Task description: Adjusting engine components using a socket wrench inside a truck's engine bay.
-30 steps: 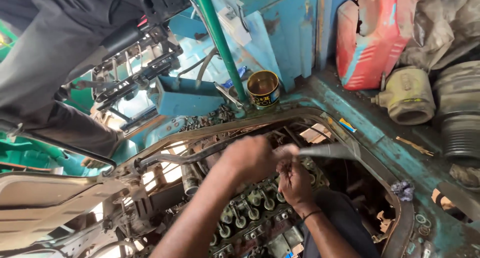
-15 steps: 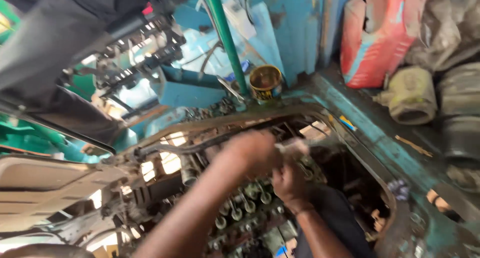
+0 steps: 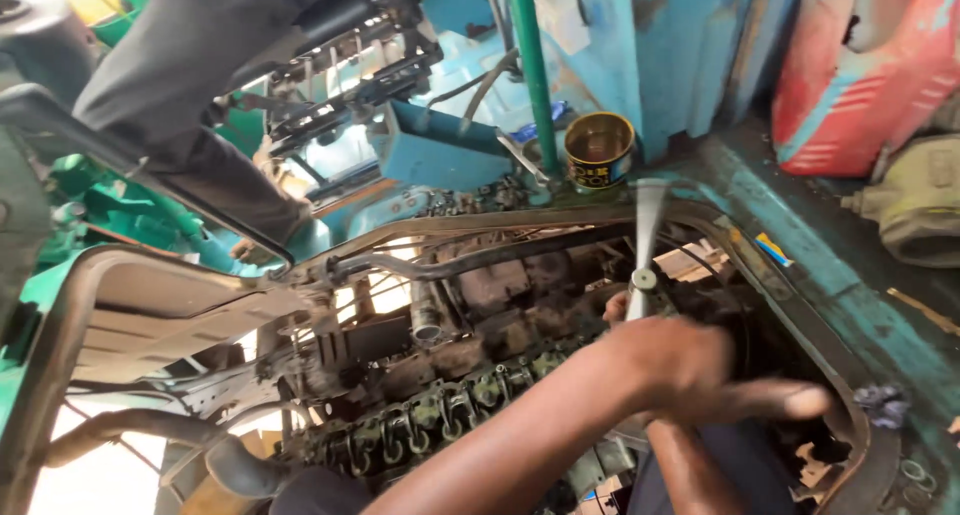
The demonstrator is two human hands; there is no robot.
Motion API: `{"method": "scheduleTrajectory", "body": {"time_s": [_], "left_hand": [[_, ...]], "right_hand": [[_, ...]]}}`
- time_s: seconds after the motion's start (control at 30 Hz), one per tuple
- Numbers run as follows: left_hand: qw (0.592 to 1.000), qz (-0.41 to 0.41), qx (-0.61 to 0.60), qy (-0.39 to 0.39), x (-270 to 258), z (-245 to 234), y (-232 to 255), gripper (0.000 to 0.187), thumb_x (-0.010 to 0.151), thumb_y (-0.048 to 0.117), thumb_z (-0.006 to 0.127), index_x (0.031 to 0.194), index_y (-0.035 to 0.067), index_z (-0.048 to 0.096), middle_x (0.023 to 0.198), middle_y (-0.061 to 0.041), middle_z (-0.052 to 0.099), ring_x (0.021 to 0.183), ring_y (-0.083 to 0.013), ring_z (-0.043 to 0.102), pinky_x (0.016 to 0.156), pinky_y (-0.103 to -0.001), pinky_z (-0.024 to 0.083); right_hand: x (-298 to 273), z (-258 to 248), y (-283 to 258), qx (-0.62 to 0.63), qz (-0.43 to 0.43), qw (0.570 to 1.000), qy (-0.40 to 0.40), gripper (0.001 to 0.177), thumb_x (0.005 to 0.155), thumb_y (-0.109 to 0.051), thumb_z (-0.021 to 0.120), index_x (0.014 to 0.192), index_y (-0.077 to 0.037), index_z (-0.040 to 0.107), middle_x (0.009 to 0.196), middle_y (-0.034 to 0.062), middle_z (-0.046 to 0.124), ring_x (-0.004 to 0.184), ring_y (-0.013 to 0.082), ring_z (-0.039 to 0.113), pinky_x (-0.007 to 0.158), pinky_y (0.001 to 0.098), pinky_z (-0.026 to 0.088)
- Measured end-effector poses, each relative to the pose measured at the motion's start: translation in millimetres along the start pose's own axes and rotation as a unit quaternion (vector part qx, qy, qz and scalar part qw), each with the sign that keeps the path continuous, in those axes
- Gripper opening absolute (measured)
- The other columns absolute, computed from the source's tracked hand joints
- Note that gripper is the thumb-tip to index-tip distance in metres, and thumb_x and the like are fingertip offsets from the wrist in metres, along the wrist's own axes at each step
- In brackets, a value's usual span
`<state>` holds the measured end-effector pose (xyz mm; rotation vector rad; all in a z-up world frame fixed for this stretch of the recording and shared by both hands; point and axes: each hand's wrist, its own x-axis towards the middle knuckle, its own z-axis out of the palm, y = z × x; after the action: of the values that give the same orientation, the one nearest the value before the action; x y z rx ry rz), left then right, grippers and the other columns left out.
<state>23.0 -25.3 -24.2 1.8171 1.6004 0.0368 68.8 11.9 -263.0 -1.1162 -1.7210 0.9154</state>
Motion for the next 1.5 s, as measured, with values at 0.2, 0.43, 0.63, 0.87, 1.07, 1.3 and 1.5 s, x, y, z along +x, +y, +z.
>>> {"method": "scheduleTrajectory", "body": {"time_s": [0.2, 0.43, 0.63, 0.87, 1.07, 1.3, 1.5], "left_hand": [[0.983, -0.138, 0.046, 0.114, -15.9, -43.9, -72.7, 0.105, 0.085, 0.089, 0.024, 0.089, -0.001, 0.077, 0.095, -0.028, 0.074, 0.096, -0.0414, 0.074, 0.084, -0.052, 0.057], [0.97, -0.105, -0.117, 0.188, 76.4, -32.3, -35.6, 0.082, 0.086, 0.078, 0.035, 0.097, 0.012, 0.083, 0.091, -0.01, 0.08, 0.091, -0.0299, 0.081, 0.08, -0.049, 0.061], [0.959, 0.23, 0.055, 0.155, 111.9, 51.2, -124.7, 0.099, 0.064, 0.082, 0.03, 0.128, 0.023, 0.077, 0.127, -0.01, 0.075, 0.111, -0.0307, 0.071, 0.088, -0.046, 0.054], [0.95, -0.171, -0.064, 0.252, 45.2, -55.2, -94.1, 0.082, 0.088, 0.083, 0.041, 0.082, 0.013, 0.083, 0.086, -0.011, 0.081, 0.081, -0.0244, 0.081, 0.077, -0.04, 0.064], [0.981, 0.031, -0.009, 0.192, 137.6, 43.6, -59.6, 0.048, 0.076, 0.058, 0.065, 0.093, 0.019, 0.088, 0.096, -0.006, 0.085, 0.09, -0.023, 0.083, 0.076, -0.039, 0.062], [0.997, 0.056, 0.007, 0.056, 34.6, -12.7, -79.1, 0.066, 0.076, 0.07, 0.059, 0.102, 0.013, 0.081, 0.108, -0.013, 0.077, 0.104, -0.0263, 0.073, 0.088, -0.039, 0.056], [0.96, -0.094, -0.047, 0.259, 48.8, -60.8, -86.7, 0.057, 0.081, 0.061, 0.051, 0.087, 0.014, 0.083, 0.088, -0.009, 0.084, 0.087, -0.0242, 0.08, 0.081, -0.043, 0.061]], "right_hand": [[-1.7, 15.5, -20.6, 0.052, 0.066, 0.996, -0.039, 0.03, 0.104, -0.036, 0.056, 0.111, -0.01, 0.067, 0.08, 0.0122, 0.071, 0.069, 0.0301, 0.071, 0.068, 0.0451, 0.055], [0.8, 52.6, -57.1, 0.069, 0.076, 0.987, -0.121, 0.03, 0.105, -0.034, 0.054, 0.108, -0.006, 0.064, 0.083, 0.017, 0.068, 0.069, 0.0324, 0.068, 0.067, 0.0438, 0.053], [5.9, 26.4, -88.4, 0.053, 0.13, 0.985, -0.104, 0.029, 0.106, -0.03, 0.052, 0.105, -0.003, 0.061, 0.086, 0.0207, 0.067, 0.071, 0.0323, 0.068, 0.069, 0.0408, 0.052], [-1.7, 9.9, -53.6, -0.003, 0.171, 0.979, -0.111, 0.029, 0.107, -0.027, 0.05, 0.101, 0.0, 0.057, 0.09, 0.0245, 0.066, 0.074, 0.0322, 0.067, 0.071, 0.0378, 0.052], [-11.1, 40.8, -43.2, 0.189, 0.106, 0.97, -0.111, 0.028, 0.11, -0.029, 0.054, 0.11, -0.001, 0.051, 0.098, 0.0171, 0.056, 0.066, 0.0316, 0.057, 0.061, 0.0398, 0.048], [-12.7, 5.3, -55.9, 0.104, 0.115, 0.985, -0.071, 0.032, 0.11, -0.03, 0.052, 0.118, 0.002, 0.052, 0.098, 0.0194, 0.061, 0.068, 0.0355, 0.062, 0.066, 0.0449, 0.052], [-2.9, 20.2, -40.8, 0.14, 0.155, 0.973, -0.096, 0.041, 0.111, -0.033, 0.051, 0.127, 0.004, 0.048, 0.106, 0.0224, 0.056, 0.077, 0.0423, 0.056, 0.073, 0.0539, 0.048]]}}
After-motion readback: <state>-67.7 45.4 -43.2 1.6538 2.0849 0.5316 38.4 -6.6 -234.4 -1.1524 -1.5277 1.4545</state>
